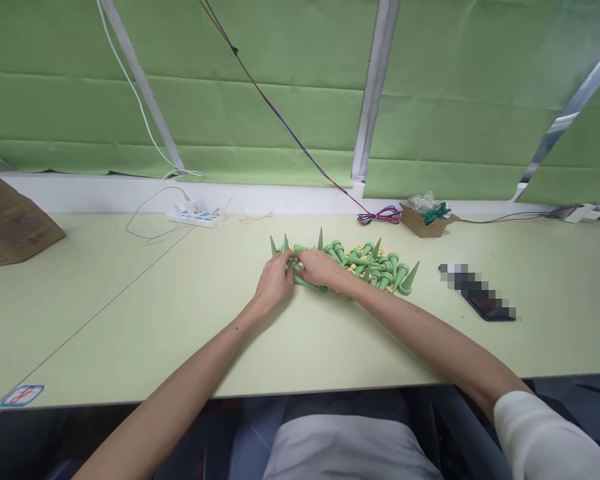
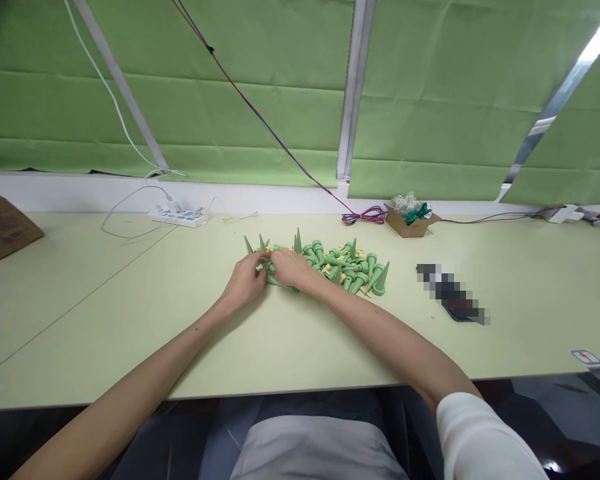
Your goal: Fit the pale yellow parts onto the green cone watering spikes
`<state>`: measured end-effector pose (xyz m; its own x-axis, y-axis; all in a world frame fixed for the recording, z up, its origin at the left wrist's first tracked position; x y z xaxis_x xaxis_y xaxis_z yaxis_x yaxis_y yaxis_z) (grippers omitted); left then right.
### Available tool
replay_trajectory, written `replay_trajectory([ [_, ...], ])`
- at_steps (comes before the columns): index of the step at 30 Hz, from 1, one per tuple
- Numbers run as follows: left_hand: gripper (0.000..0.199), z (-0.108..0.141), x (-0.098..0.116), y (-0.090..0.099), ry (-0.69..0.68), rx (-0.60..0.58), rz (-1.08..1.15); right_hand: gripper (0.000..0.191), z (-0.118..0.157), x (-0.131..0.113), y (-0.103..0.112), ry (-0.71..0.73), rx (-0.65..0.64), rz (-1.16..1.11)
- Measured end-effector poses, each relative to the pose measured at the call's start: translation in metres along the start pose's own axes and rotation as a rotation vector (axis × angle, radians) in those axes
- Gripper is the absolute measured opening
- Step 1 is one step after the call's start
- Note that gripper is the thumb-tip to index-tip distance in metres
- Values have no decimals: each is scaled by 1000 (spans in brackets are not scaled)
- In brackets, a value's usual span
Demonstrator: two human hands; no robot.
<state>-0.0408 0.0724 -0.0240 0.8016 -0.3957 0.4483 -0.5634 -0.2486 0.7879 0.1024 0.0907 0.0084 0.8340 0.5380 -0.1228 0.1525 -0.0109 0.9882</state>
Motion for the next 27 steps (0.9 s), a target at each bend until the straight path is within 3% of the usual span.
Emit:
replay_trajectory([
  [10, 33, 1, 1, -1, 111, 85, 150, 26, -9, 7, 0, -52, 84, -103],
  [19, 26, -4, 3, -3, 317, 60, 651, 31, -12, 13, 9, -30, 149, -446],
  [24, 21, -7, -1, -6, 304, 73, 732, 27, -8, 15, 10, 32, 24, -503],
  [27, 23, -7, -4, -7, 305, 102, 725, 26, -8, 15, 11, 34, -30, -395],
])
Point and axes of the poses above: each hand's wrist, its own z-axis away from the middle knuckle, its own y-axis out of the back of the hand, x = y × z, the point moved 1 cm from there along -z, towards the middle knuckle, and after that the axes turned 1 degree about -x, right-handed, at the moved point
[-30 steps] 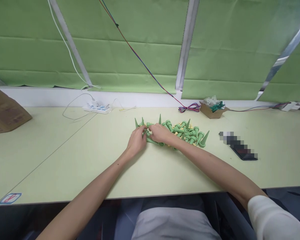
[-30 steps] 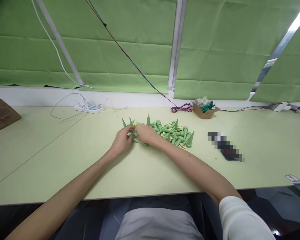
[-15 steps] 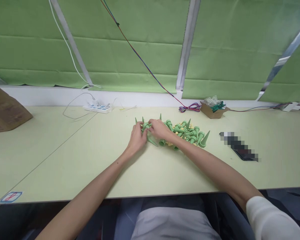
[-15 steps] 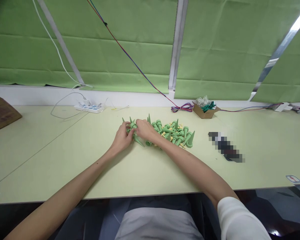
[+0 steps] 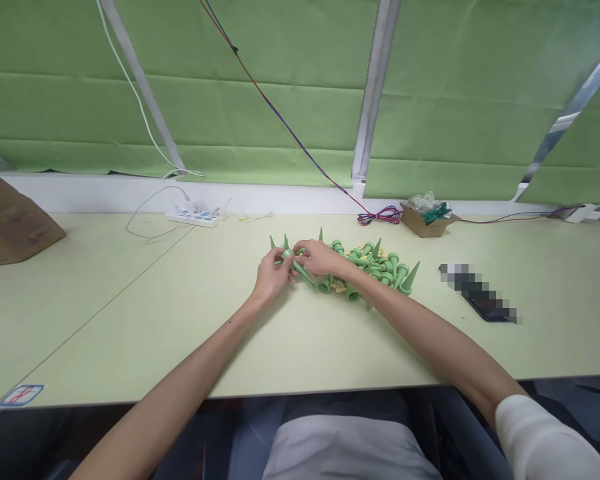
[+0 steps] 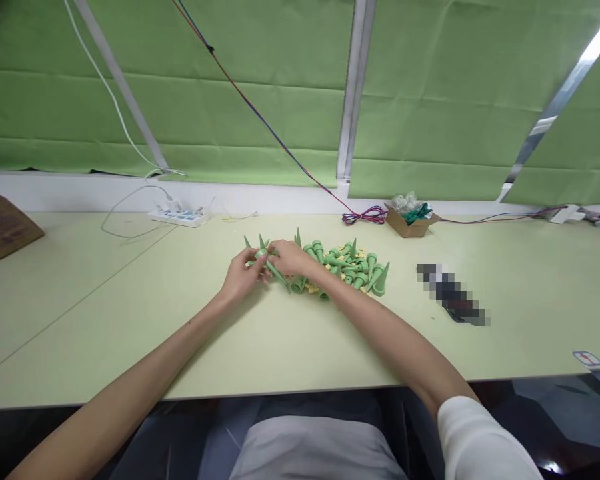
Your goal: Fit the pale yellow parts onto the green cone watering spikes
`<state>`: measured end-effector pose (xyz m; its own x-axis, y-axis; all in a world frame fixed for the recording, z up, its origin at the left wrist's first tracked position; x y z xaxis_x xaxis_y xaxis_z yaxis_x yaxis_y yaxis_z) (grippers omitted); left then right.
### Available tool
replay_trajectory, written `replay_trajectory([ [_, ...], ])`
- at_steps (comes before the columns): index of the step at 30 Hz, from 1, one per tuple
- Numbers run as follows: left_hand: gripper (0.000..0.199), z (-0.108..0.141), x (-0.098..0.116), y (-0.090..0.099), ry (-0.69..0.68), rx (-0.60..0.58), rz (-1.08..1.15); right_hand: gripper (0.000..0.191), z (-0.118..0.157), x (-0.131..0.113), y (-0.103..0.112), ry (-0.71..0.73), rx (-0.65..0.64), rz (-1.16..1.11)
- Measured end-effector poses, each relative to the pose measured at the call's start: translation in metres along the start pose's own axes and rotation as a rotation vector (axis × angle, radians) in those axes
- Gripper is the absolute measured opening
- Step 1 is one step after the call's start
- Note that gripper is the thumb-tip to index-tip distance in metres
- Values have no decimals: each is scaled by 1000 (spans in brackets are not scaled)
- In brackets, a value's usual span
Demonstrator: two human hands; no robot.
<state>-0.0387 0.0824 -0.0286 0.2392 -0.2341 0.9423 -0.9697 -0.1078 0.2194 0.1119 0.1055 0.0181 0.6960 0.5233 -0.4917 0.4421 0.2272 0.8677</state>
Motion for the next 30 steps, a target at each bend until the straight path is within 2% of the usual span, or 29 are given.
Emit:
replay_trajectory([
  [4, 23, 0, 0, 2, -1, 43, -41, 28, -4, -3, -1, -26, 112, 258],
  [10, 20, 2, 2, 2, 53, 46, -105, 21, -10, -10, -9, -87, 129, 366],
  [16, 19, 1, -2, 0, 100, 23, -124, 22, -13, -7, -15, -135, 116, 422],
  [30, 21, 2, -7, -2, 91, -23, -122, 20, -13, -3, -23, -155, 87, 435],
])
Point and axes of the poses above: each hand's wrist, its own z-axis away from the middle knuckle, its own y-axis out of the back of the hand, x = y × z, the point moved 1 cm from there along -z, towards the middle knuckle, and after that the axes turned 1 degree about -x, right-handed, at the moved point
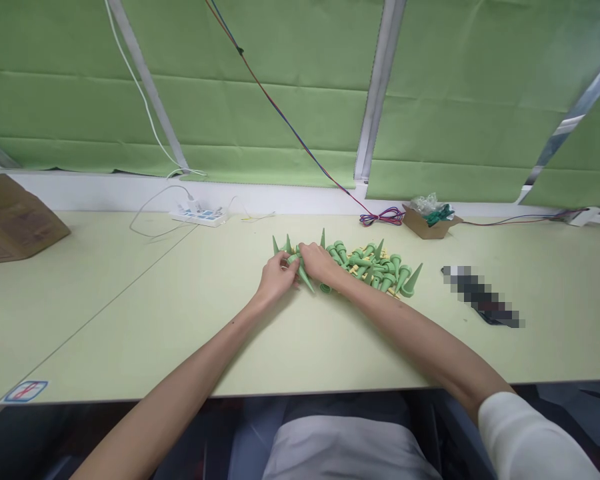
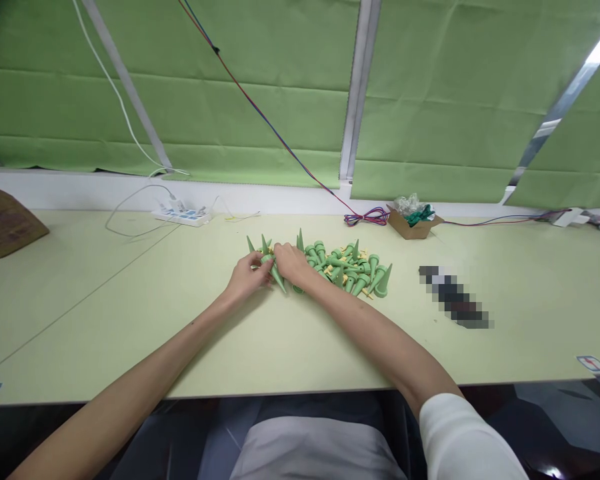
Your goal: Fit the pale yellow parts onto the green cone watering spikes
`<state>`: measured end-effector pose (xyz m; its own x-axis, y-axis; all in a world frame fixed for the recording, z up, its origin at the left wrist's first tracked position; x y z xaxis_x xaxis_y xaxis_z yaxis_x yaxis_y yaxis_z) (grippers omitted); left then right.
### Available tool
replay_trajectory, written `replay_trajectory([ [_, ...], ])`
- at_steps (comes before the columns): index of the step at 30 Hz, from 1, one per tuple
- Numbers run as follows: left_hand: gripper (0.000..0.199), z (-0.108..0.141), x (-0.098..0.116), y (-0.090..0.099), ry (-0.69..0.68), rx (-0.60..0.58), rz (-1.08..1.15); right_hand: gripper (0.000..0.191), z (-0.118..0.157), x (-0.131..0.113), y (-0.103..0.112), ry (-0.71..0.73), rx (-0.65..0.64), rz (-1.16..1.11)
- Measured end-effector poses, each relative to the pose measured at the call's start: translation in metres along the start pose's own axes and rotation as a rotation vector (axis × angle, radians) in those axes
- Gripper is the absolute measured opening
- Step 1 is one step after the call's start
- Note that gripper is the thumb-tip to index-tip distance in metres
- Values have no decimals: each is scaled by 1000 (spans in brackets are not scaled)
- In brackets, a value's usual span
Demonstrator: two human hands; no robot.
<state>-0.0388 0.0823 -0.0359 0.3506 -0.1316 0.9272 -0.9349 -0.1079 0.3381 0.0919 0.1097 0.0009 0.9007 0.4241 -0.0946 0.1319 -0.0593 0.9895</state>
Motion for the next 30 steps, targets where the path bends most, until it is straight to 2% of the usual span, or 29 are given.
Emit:
replay_trajectory([
  [6, 22, 0, -1, 0, -4, -18, 10, 20, 3, 0, 1, 13, -2, -7],
  [15, 22, 0, -1, -3, 60, -66, 30, 20, -1, 0, -3, 23, -8, -2],
  [30, 27, -5, -10, -3, 58, -84, 39, 20, 1, 2, -1, 2, -17, 22],
])
Point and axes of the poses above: each hand's wrist, its own z-axis away from the middle knuckle, its own y-axis out of the back of the hand, x = y × z, the point moved 1 cm from there along -z, towards the middle knuckle, and after that the axes turned 1 degree about -x, right-handed, at the moved point
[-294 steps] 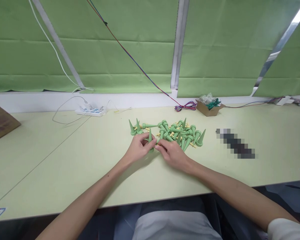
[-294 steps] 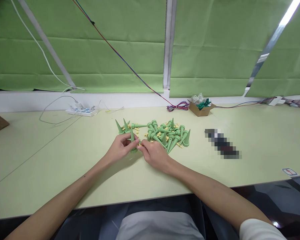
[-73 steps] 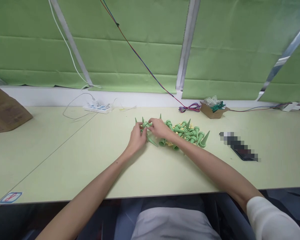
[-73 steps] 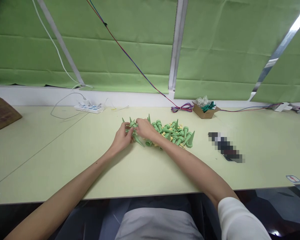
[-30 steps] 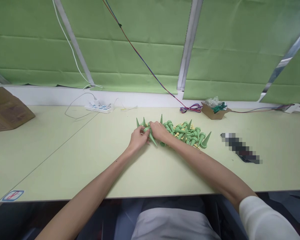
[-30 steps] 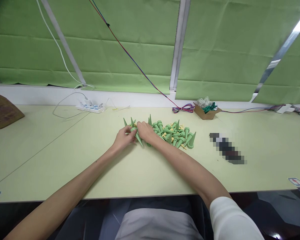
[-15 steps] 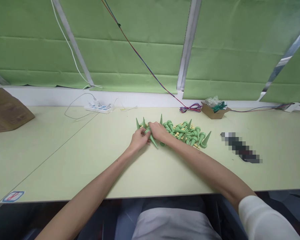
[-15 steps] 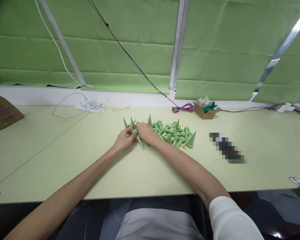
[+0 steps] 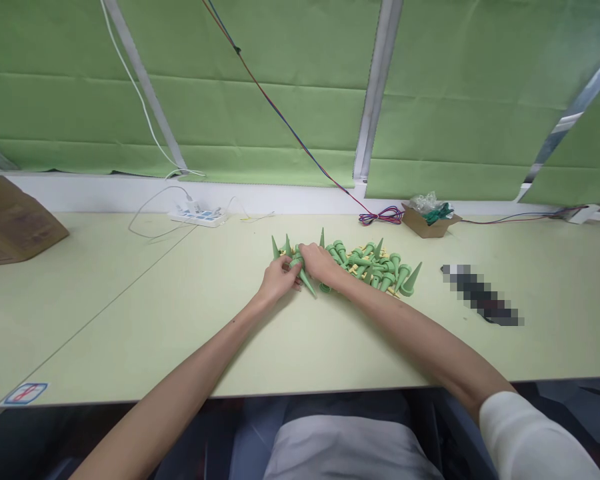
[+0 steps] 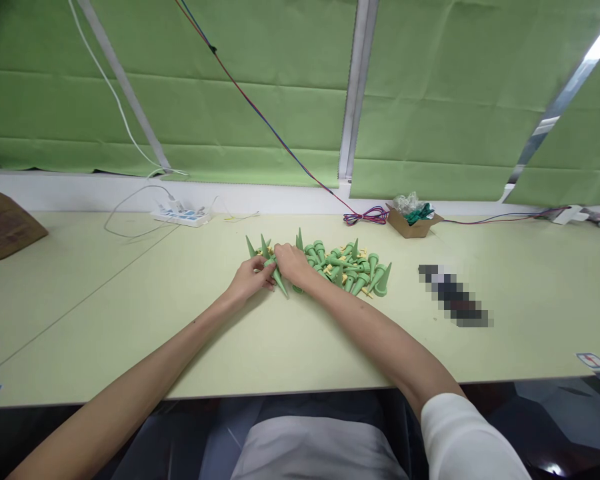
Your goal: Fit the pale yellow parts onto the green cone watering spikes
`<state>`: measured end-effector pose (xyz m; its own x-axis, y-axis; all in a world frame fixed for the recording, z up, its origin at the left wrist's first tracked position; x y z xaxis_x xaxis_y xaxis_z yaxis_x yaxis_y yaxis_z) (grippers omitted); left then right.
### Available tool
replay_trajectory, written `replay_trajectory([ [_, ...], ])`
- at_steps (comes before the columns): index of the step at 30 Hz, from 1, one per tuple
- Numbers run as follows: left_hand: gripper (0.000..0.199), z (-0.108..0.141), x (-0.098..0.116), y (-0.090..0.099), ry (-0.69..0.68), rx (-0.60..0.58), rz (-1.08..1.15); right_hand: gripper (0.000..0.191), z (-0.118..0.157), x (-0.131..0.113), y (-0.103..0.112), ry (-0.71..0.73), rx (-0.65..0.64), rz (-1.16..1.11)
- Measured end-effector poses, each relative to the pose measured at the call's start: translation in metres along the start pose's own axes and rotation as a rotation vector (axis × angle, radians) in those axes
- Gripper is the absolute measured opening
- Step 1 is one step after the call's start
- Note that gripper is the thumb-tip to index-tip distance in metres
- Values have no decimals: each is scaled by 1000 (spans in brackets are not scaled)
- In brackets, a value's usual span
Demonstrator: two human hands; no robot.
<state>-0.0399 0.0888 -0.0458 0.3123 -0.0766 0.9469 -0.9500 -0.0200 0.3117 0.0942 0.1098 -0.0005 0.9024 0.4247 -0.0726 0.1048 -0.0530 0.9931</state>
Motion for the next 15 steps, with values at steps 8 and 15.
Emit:
replay_trajectory([
  [8, 28, 2, 3, 0, 5, -4, -3, 23, 5, -1, 2, 9, 12, 8],
  [15, 25, 5, 5, 0, 12, 0, -7, 25, 11, 0, 10, 17, 12, 33],
])
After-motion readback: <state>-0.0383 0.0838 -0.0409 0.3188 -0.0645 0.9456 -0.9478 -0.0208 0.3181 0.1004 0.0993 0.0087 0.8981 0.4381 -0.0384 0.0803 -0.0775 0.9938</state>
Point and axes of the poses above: each hand's wrist, its own z-axis away from the middle knuckle, its own y-axis out of the back of the hand, x = y × z, the point moved 1 cm from there along -z, towards the middle knuckle, and after that the axes turned 1 degree about -x, right-handed, at the moved point
